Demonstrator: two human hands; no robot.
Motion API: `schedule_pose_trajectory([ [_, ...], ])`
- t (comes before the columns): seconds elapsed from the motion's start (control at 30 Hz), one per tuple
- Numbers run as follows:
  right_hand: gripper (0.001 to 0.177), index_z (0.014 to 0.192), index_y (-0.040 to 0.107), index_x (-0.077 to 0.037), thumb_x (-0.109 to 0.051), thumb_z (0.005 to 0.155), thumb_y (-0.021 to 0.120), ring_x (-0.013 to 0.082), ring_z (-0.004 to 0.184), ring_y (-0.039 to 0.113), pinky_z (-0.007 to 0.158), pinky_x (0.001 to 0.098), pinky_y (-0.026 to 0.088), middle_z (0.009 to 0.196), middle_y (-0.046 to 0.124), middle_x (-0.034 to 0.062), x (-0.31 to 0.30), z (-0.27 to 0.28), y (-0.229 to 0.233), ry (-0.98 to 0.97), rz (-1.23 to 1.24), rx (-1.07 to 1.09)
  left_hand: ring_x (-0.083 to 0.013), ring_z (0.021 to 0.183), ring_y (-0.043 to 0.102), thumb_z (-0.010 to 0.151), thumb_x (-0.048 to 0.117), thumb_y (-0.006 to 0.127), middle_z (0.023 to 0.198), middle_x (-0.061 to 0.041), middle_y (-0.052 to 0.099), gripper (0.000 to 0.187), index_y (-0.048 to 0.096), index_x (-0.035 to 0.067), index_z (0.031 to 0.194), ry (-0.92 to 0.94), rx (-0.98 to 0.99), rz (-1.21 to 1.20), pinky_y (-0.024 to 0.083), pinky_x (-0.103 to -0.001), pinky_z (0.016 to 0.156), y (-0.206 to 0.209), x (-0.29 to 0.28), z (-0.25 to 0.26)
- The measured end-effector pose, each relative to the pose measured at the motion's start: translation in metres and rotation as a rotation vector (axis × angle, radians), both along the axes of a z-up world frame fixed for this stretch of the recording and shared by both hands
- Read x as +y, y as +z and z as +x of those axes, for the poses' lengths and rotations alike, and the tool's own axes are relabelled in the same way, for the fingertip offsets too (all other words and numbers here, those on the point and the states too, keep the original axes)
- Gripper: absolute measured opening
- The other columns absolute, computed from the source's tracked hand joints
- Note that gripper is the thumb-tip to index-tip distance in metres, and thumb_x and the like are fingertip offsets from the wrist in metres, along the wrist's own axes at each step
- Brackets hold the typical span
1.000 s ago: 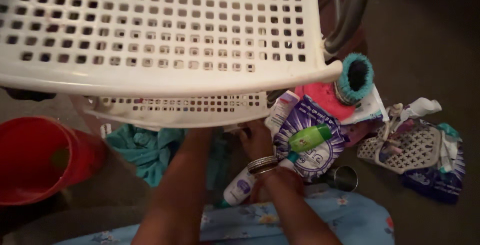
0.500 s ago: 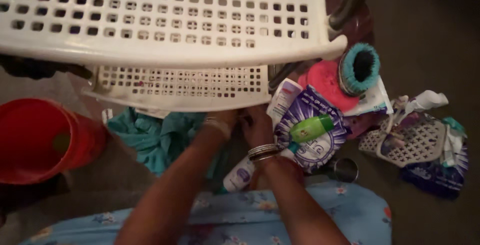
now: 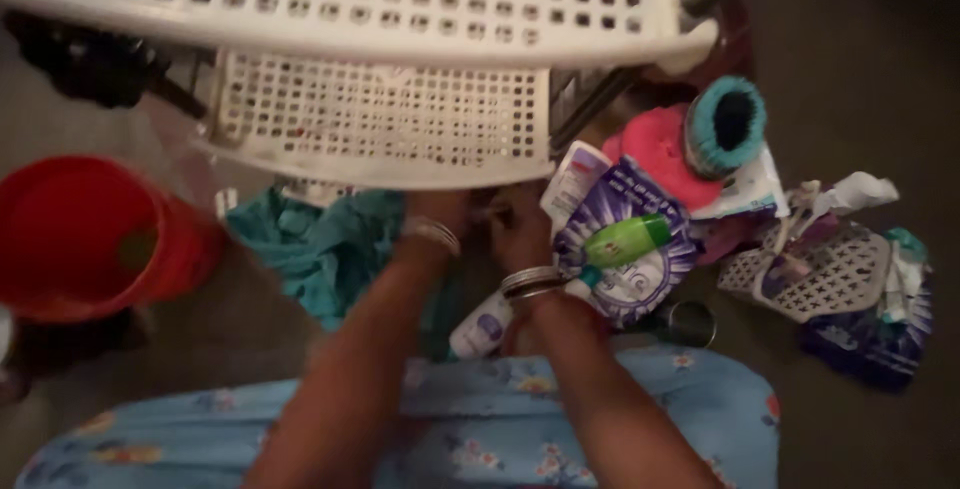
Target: The person wipes the surfaces of a white plastic dish rack with a teal cloth, moving from the top shelf to the lower shelves and sides. They repeatedly dip the cloth into a red bucket of water to keep it wet during the cleaning process.
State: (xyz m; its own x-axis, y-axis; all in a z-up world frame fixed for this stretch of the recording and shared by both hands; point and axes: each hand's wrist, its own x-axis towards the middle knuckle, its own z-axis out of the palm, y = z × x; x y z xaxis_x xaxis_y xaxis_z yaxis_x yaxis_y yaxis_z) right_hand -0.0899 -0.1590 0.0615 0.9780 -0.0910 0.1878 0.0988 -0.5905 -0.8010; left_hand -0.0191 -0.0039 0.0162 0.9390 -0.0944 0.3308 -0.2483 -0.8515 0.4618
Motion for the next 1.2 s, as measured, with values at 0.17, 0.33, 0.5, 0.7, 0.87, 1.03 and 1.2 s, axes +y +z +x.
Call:
schedule_pose_trajectory([
  [0.17, 0.032, 0.098, 0.066, -0.004, -0.010, 0.074, 0.087, 0.0246, 0.085, 0.075, 0.078, 0.0343, 0.059, 0.093, 0.073, 0.0135, 0.002, 0.003, 0.004, -0.001, 0.099, -0.010, -0.0442, 0.115, 0.061, 0.095, 0.025, 0.057, 0.127, -0.020, 0.068, 0.040, 0.070, 0.006, 0.128, 0.202, 0.122, -0.073, 0.042, -0.059, 0.098, 0.058, 0.071, -0.024],
  [0.33, 0.026, 0.106, 0.068, -0.003, -0.003, 0.081, 0.076, 0.0300, 0.093, 0.075, 0.082, 0.0370, 0.059, 0.098, 0.073, 0.0157, 0.006, -0.003, 0.002, 0.017, -0.038, -0.046, -0.0376, 0.102, 0.060, 0.088, 0.021, 0.058, 0.111, -0.020, 0.067, 0.031, 0.073, 0.009, 0.113, 0.154, 0.111, 0.141, 0.046, -0.051, 0.092, 0.049, 0.003, -0.065],
  [0.5, 0.025, 0.108, 0.069, -0.004, -0.005, 0.083, 0.072, 0.0337, 0.096, 0.074, 0.086, 0.0389, 0.059, 0.105, 0.073, 0.0173, -0.007, 0.001, -0.001, 0.106, -0.045, -0.073, -0.0379, 0.106, 0.059, 0.089, 0.020, 0.060, 0.116, -0.018, 0.065, 0.031, 0.073, 0.009, 0.115, -0.173, 0.081, 0.110, 0.047, -0.051, 0.090, 0.036, 0.000, -0.071],
  [0.7, 0.021, 0.105, 0.073, -0.005, -0.012, 0.086, 0.076, 0.0352, 0.101, 0.072, 0.090, 0.0410, 0.058, 0.107, 0.075, 0.0165, -0.023, 0.007, -0.021, 0.111, -0.046, -0.102, -0.0304, 0.109, 0.064, 0.085, 0.011, 0.056, 0.116, -0.007, 0.068, 0.028, 0.074, 0.022, 0.104, 0.028, -0.133, 0.276, 0.044, -0.057, 0.099, 0.063, 0.104, -0.073],
  [0.87, 0.020, 0.106, 0.073, -0.005, -0.006, 0.087, 0.068, 0.0331, 0.100, 0.075, 0.091, 0.0395, 0.060, 0.102, 0.075, 0.0162, -0.013, 0.011, -0.009, 0.128, -0.022, -0.019, -0.0337, 0.105, 0.063, 0.096, 0.014, 0.054, 0.115, -0.017, 0.067, 0.026, 0.071, 0.006, 0.114, 0.193, 0.148, 0.416, 0.047, -0.050, 0.093, 0.039, 0.024, -0.069],
  [1.03, 0.041, 0.123, 0.065, -0.005, -0.010, 0.084, 0.075, 0.0382, 0.115, 0.065, 0.098, 0.0420, 0.053, 0.123, 0.069, 0.0190, -0.025, -0.005, 0.018, 0.301, -0.092, 0.008, -0.0372, 0.111, 0.062, 0.097, 0.019, 0.055, 0.121, -0.015, 0.068, 0.025, 0.072, 0.011, 0.113, -0.129, 0.274, -0.032, 0.049, -0.048, 0.097, 0.020, -0.004, -0.063],
  [1.2, 0.035, 0.122, 0.067, -0.008, -0.013, 0.087, 0.074, 0.0326, 0.127, 0.063, 0.108, 0.0388, 0.050, 0.132, 0.067, 0.0151, -0.024, -0.008, 0.031, 0.238, -0.052, 0.134, -0.0346, 0.121, 0.062, 0.091, 0.013, 0.056, 0.129, -0.014, 0.067, 0.033, 0.072, 0.011, 0.119, 0.035, 0.121, 0.294, 0.047, -0.048, 0.104, 0.048, 0.102, -0.057],
])
